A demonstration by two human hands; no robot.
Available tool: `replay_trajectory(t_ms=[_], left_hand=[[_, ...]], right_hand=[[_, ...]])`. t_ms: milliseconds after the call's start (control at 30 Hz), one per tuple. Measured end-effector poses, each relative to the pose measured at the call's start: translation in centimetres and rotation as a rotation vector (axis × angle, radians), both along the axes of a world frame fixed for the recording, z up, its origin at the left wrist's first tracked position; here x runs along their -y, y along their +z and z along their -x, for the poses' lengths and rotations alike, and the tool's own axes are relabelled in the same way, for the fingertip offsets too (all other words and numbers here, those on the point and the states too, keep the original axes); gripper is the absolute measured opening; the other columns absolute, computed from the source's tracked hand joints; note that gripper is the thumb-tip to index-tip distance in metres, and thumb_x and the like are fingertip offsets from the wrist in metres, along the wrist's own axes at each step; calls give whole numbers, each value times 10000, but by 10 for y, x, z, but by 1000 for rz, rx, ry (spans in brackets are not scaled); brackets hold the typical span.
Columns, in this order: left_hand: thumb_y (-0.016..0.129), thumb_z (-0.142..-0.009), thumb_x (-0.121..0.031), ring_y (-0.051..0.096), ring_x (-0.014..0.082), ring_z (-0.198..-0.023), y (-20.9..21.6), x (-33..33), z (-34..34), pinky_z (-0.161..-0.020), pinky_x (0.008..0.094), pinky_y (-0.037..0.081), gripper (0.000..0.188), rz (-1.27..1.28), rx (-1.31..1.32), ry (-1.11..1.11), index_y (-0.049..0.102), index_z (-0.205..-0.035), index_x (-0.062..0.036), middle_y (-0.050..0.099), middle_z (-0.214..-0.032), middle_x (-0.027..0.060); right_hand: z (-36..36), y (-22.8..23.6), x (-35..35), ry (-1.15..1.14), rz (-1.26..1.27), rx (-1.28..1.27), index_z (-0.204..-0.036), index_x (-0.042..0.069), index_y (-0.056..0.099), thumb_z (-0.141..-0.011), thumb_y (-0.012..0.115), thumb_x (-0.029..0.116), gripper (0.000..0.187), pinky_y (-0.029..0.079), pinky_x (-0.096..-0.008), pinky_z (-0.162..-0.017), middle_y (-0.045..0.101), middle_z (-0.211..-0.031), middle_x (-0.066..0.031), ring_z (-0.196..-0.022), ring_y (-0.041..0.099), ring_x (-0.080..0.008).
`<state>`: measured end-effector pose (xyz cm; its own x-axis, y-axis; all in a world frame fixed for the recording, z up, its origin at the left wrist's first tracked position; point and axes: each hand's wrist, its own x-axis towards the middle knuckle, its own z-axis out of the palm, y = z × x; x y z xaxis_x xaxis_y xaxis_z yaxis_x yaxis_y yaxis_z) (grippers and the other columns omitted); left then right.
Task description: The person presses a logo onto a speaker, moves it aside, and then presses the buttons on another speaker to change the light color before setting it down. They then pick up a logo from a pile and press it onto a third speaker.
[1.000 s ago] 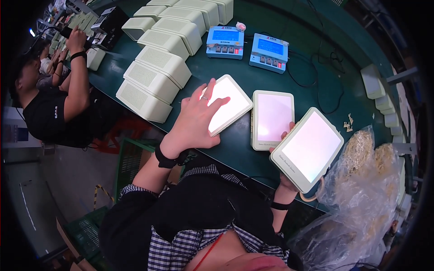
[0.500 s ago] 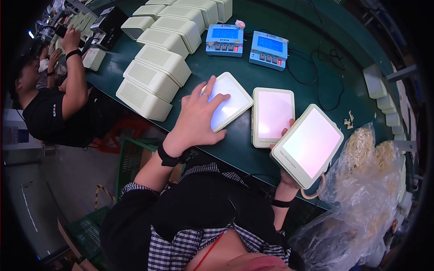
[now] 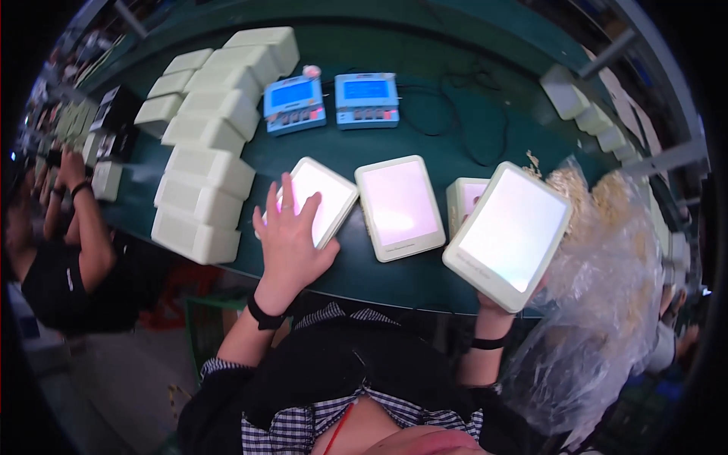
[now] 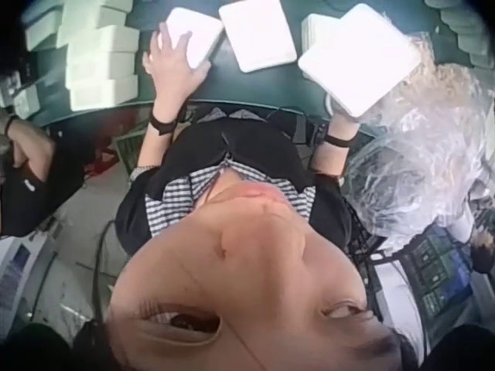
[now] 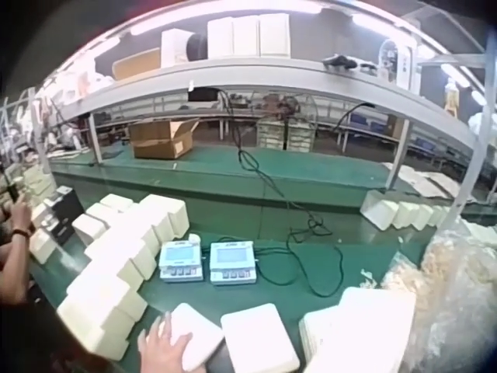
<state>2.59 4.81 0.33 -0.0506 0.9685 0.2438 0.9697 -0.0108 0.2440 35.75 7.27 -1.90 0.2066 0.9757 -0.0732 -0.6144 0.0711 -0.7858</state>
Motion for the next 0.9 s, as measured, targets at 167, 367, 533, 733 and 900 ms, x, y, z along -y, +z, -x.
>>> replay_trajectory(t_ms=[167,367,533,733,900], left_hand=[[744,-643,-296,323,467,-1361,-6,0,1,-979,666,318,673,0,-11,-23,587,-1264,-88,307,-1517,304],[735,-649,-308,324,464,-1355,-4,2,3,-979,637,311,672,-19,-13,-27,584,-1260,-72,296,-1516,319],[736,-646,-305,327,466,-1350,0,1,3,-994,626,295,674,-4,10,-31,584,-1262,-77,303,-1515,313],[735,-612,-279,357,470,-1335,5,3,3,-1000,551,300,671,23,-1,-20,583,-1227,-58,314,-1510,327],[746,-610,-294,354,465,-1330,9,1,1,-983,565,303,666,56,16,-22,613,-1226,-77,323,-1492,331]], right_hand=[[-66,69,-62,220,-193,-105,-1462,106,416,-1014,406,431,553,468,-489,-1036,542,-1388,-134,-1229,563,-319],[-95,110,-206,177,73,55,-1371,118,518,-990,482,440,500,474,-499,-987,606,-1287,-100,-1159,590,-313],[-88,93,-315,109,307,297,-1316,186,550,-908,565,520,527,367,-632,-974,585,-1282,-117,-1179,529,-356],[-50,41,-423,208,336,426,-1289,204,546,-868,599,546,545,315,-671,-988,548,-1306,-145,-1197,490,-389],[-46,3,-489,257,326,539,-1367,166,489,-853,608,587,675,297,-670,-1020,478,-1400,-178,-1263,440,-428]])
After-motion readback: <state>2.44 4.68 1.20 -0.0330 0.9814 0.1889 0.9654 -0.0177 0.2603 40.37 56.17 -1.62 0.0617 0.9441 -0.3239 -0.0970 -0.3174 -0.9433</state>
